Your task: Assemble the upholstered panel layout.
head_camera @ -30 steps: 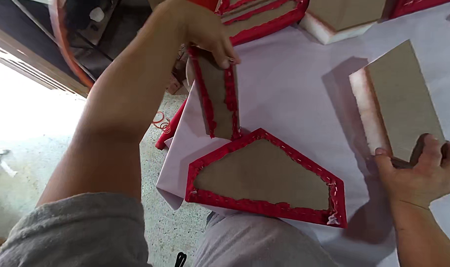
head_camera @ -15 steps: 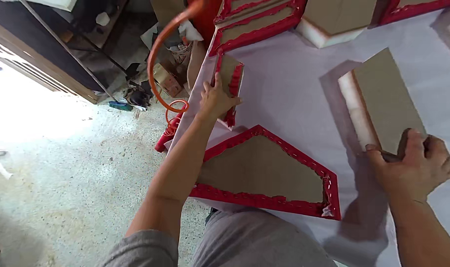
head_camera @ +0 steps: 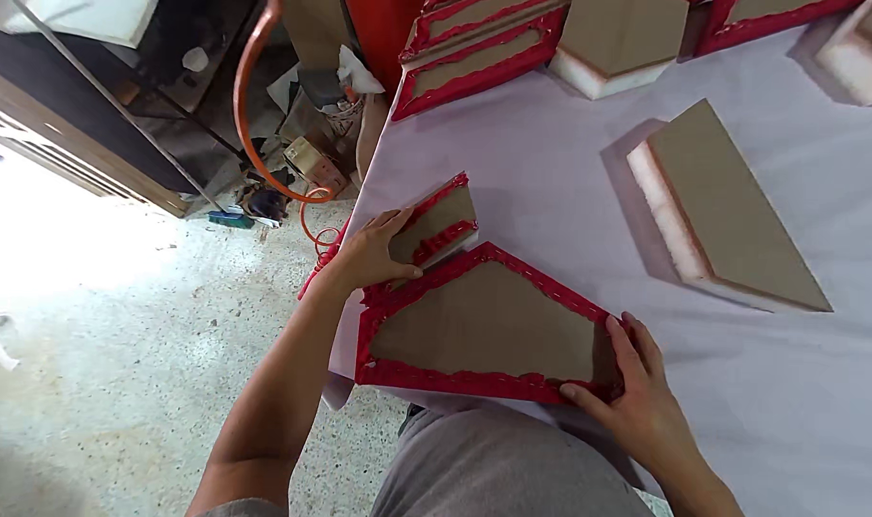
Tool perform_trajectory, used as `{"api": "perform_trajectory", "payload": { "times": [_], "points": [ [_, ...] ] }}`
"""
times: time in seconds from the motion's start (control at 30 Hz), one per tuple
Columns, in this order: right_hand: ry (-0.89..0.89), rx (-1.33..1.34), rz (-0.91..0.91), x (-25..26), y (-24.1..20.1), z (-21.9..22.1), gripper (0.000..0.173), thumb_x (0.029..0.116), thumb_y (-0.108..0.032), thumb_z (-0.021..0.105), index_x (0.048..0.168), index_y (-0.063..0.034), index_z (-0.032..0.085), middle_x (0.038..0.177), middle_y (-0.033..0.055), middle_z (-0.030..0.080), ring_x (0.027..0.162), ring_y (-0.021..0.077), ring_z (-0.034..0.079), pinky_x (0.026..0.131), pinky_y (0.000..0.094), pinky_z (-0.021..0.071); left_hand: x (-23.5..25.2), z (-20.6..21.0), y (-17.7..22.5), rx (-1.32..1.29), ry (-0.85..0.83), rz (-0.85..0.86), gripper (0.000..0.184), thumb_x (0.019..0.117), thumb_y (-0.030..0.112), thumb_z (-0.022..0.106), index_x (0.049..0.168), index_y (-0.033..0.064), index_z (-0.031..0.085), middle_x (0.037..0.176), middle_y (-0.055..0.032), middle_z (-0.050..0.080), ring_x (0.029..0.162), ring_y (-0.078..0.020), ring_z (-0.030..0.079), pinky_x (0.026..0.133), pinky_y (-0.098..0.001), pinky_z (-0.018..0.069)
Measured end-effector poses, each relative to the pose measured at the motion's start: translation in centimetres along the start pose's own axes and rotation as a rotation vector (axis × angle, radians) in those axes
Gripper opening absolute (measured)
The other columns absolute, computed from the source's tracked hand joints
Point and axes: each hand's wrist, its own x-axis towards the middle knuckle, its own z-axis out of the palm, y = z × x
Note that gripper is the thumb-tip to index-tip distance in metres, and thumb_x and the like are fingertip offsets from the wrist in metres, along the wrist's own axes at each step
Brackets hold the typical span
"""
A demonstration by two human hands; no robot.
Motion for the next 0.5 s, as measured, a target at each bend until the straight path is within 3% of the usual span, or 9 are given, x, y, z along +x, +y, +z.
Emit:
{"api": "perform_trajectory", "payload": {
  "times": [0.1, 0.2, 0.3, 0.4, 0.5],
  "points": [
    [0.021, -0.010, 0.002, -0.3, 0.5, 0.5, 0.120, 0.0696, -0.087, 0.063, 0.160, -0.0137, 0.036, 0.167, 0.0177, 0.025, 0.148, 0.0370, 0.038, 0.103, 0.0604, 0.0495, -0.9, 0.0, -1.0, -0.120, 0.023, -0.033, 0.098, 0.0831, 0.051, 0.081, 0.161, 0.0183, 0.032, 0.161, -0.0078, 0.042, 0.145, -0.0249, 0.044, 0.117, -0.0546, 0.0380],
    [0.027, 0.023, 0.026, -0.3, 0.3, 0.5, 0.117, 0.0705, -0.084, 0.065, 0.159, -0.0139, 0.037, 0.167, 0.0171, 0.025, 0.150, 0.0359, 0.035, 0.109, 0.0595, 0.0447, -1.7, 0.2, -2.2, -0.202, 0.091, -0.196, 0.073, 0.0953, 0.043, 0.071, 0.156, 0.0137, 0.043, 0.147, -0.0115, 0.057, 0.135, -0.0282, 0.055, 0.113, -0.0574, 0.0427],
    [0.040, 0.100, 0.066, 0.1, -0.5, 0.0, 0.109, 0.0728, -0.076, 0.071, 0.157, -0.0147, 0.042, 0.167, 0.0137, 0.028, 0.151, 0.0322, 0.033, 0.115, 0.0571, 0.0395, -2.3, 0.5, -2.3, -0.334, 0.103, -0.326, 0.057, 0.0939, 0.040, 0.074, 0.143, 0.0157, 0.059, 0.132, -0.0120, 0.067, 0.123, -0.0265, 0.064, 0.106, -0.0577, 0.0478],
    [0.034, 0.092, 0.091, 1.1, -0.7, -0.6, 0.107, 0.0732, -0.076, 0.071, 0.157, -0.0160, 0.042, 0.166, 0.0096, 0.030, 0.150, 0.0292, 0.035, 0.115, 0.0560, 0.0404, -2.5, 1.2, -3.0, -0.538, 0.093, -0.248, 0.053, 0.0931, 0.026, 0.076, 0.143, 0.0202, 0.059, 0.135, -0.0049, 0.066, 0.123, -0.0171, 0.063, 0.107, -0.0476, 0.0511],
    [0.020, 0.078, 0.108, 1.7, -0.7, -0.7, 0.110, 0.0723, -0.077, 0.070, 0.158, -0.0157, 0.040, 0.167, 0.0084, 0.030, 0.150, 0.0292, 0.036, 0.114, 0.0570, 0.0402, -2.4, 1.1, -3.5, -0.685, 0.054, -0.180, 0.051, 0.0933, 0.016, 0.074, 0.142, 0.0178, 0.060, 0.135, -0.0048, 0.066, 0.122, -0.0159, 0.063, 0.106, -0.0439, 0.0525]
  ]
}}
